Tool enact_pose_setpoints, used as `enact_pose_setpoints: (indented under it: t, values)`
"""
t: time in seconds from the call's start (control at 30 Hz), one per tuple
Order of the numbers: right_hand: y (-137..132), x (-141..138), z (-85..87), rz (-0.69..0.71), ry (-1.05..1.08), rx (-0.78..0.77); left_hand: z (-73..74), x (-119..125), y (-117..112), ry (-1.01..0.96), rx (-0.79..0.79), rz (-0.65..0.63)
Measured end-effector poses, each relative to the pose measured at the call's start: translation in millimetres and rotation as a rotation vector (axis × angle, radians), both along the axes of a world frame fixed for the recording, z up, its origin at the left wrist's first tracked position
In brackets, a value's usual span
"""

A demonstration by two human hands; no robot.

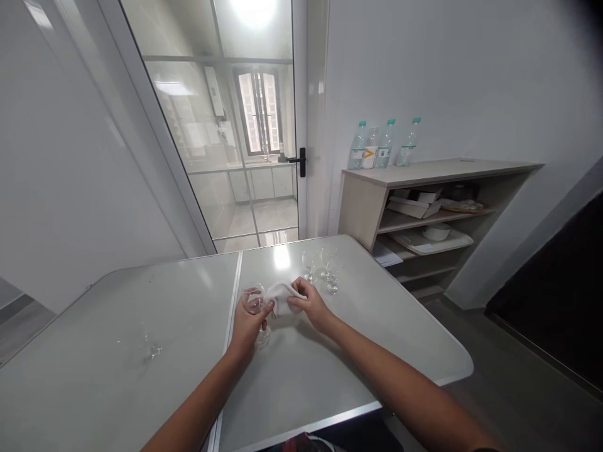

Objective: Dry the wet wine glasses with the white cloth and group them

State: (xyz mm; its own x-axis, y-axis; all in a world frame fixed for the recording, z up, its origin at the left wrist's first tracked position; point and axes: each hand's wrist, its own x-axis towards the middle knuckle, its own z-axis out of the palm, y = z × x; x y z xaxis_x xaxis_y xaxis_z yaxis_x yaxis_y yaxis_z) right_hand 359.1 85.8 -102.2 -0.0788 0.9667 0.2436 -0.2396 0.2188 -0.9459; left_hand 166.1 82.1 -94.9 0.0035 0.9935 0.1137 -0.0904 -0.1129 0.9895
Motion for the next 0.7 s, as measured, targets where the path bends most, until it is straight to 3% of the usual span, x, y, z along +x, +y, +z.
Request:
enact_pose_setpoints:
  t: [0.23,0.43,0.57,0.7]
  values:
    - [-4.9,-1.4,2.4,0.24,0.025,-0.165,3.1,-9.5,6.8,-0.099,0.065,0.038]
    - [-1.7,-1.8,-3.0,0.091,-0.039,-0.047,4.0,-2.5,0.5,-0.043,0.045,-0.003]
    - [-0.1,-0.8,-5.2,0.028,0.074,-0.059,4.8,0.0,-1.4,-0.055,0.011,0.028]
    - [4.4,1.3,-8.6,-0.028,0.158,-0.017,3.7,-1.6,-1.5,-0.063,-0.076,-0.09]
